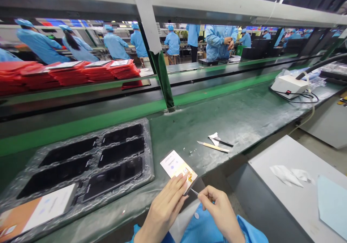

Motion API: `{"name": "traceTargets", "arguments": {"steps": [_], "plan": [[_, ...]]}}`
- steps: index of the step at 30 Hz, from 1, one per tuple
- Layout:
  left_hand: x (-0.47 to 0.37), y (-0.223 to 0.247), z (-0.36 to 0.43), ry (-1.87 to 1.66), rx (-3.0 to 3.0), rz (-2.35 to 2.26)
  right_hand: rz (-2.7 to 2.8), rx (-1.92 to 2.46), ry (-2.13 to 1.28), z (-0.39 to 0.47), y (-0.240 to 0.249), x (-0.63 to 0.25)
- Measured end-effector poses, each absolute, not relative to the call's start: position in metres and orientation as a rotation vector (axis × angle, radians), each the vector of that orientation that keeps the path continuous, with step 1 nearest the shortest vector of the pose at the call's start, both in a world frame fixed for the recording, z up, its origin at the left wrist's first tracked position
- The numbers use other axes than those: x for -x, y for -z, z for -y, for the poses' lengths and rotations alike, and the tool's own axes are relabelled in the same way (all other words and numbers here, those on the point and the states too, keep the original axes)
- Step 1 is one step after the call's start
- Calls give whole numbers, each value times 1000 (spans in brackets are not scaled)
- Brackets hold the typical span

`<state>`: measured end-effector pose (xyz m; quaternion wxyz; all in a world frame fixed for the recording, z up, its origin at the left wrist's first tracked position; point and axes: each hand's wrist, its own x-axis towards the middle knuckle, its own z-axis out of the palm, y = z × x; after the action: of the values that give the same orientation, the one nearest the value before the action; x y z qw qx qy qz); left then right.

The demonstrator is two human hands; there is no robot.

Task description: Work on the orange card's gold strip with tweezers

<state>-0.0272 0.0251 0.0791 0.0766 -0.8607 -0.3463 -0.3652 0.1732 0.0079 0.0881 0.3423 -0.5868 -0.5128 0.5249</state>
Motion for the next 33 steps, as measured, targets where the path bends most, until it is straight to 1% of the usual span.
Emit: {"name": "traceTargets", "arguments": {"steps": [5, 11, 19, 25, 27, 29, 33], "plan": [[27, -79, -26, 1101, 2582, 1039, 1029, 1453, -1672, -14, -88, -171], [27, -80, -27, 1111, 2590, 1038, 843, 1437, -1869, -15, -94, -172], [28, -81, -26, 1083, 2600, 1055, 803, 1437, -1972, -20, -101, -178], [31, -77, -26, 993, 2618, 995, 915, 1505, -2018, -28, -110, -181], [31, -75, -26, 992, 2613, 987, 1019, 1465, -1966, -28, -109, -181], [31, -74, -26, 999, 2605, 987, 1221, 1440, -1795, -25, -106, -182], [31, -75, -26, 1004, 2611, 993, 1855, 1462, -1156, -16, -104, -185]]}}
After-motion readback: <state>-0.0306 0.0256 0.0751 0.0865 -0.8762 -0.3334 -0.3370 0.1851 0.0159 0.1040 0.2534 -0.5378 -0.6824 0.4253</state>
